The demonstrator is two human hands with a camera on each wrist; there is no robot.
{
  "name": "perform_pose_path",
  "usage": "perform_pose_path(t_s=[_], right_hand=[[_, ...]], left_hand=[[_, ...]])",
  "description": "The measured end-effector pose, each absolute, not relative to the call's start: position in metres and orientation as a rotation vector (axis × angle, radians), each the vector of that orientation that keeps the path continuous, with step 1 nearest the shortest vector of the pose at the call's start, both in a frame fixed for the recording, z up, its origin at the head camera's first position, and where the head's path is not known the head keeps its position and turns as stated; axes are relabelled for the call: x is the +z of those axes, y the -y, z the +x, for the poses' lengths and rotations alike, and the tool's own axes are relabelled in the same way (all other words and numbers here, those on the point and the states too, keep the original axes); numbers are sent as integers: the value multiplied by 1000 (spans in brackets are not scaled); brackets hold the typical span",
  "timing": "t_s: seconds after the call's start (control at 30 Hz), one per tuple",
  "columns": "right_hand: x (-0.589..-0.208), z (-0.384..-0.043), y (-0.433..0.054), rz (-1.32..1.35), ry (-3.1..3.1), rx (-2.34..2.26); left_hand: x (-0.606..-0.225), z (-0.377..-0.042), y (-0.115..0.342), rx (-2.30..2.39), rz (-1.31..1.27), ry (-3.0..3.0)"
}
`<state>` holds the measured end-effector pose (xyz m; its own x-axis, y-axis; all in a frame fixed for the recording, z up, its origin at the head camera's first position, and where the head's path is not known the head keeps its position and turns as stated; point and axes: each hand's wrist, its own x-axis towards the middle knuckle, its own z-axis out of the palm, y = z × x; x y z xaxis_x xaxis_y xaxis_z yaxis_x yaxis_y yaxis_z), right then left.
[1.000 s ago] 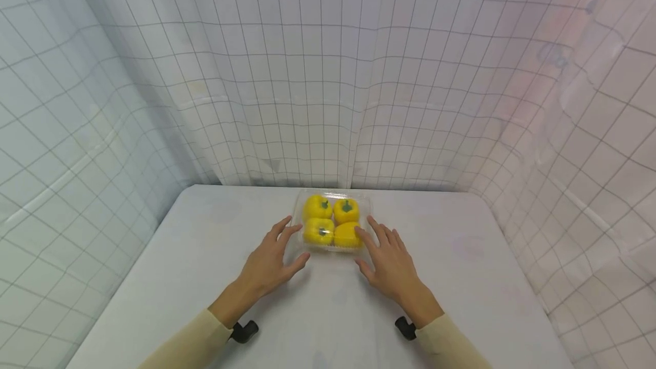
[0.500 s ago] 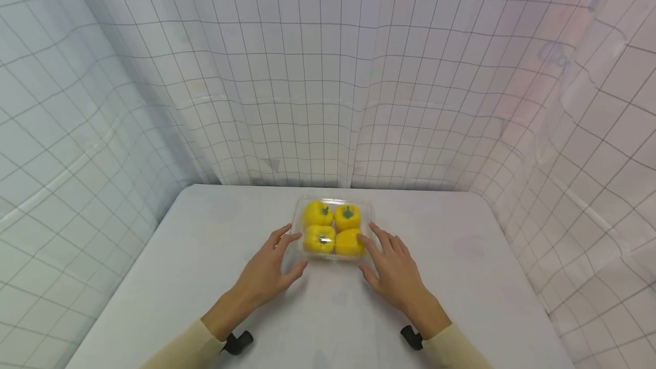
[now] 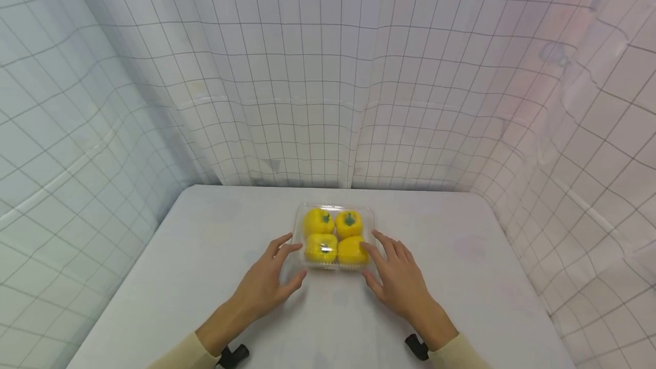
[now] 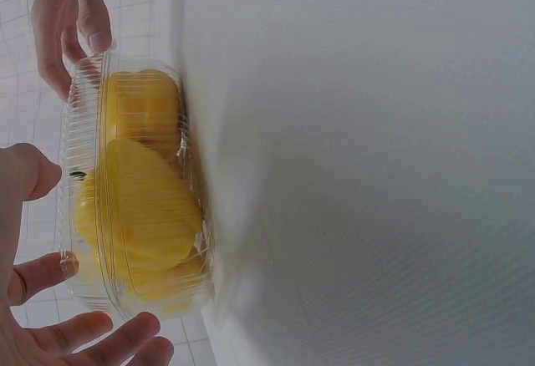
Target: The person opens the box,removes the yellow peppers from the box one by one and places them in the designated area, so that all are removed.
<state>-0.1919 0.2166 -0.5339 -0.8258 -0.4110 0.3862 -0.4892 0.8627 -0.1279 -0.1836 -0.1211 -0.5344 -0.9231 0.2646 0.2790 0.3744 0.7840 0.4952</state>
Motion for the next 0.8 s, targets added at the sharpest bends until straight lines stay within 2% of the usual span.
perform_pose_path(t_s=[0.8], right_hand=[[-538,-167,-231,664,2633,329]], left_hand=[[-534,-151,116,-889,-591,2723]])
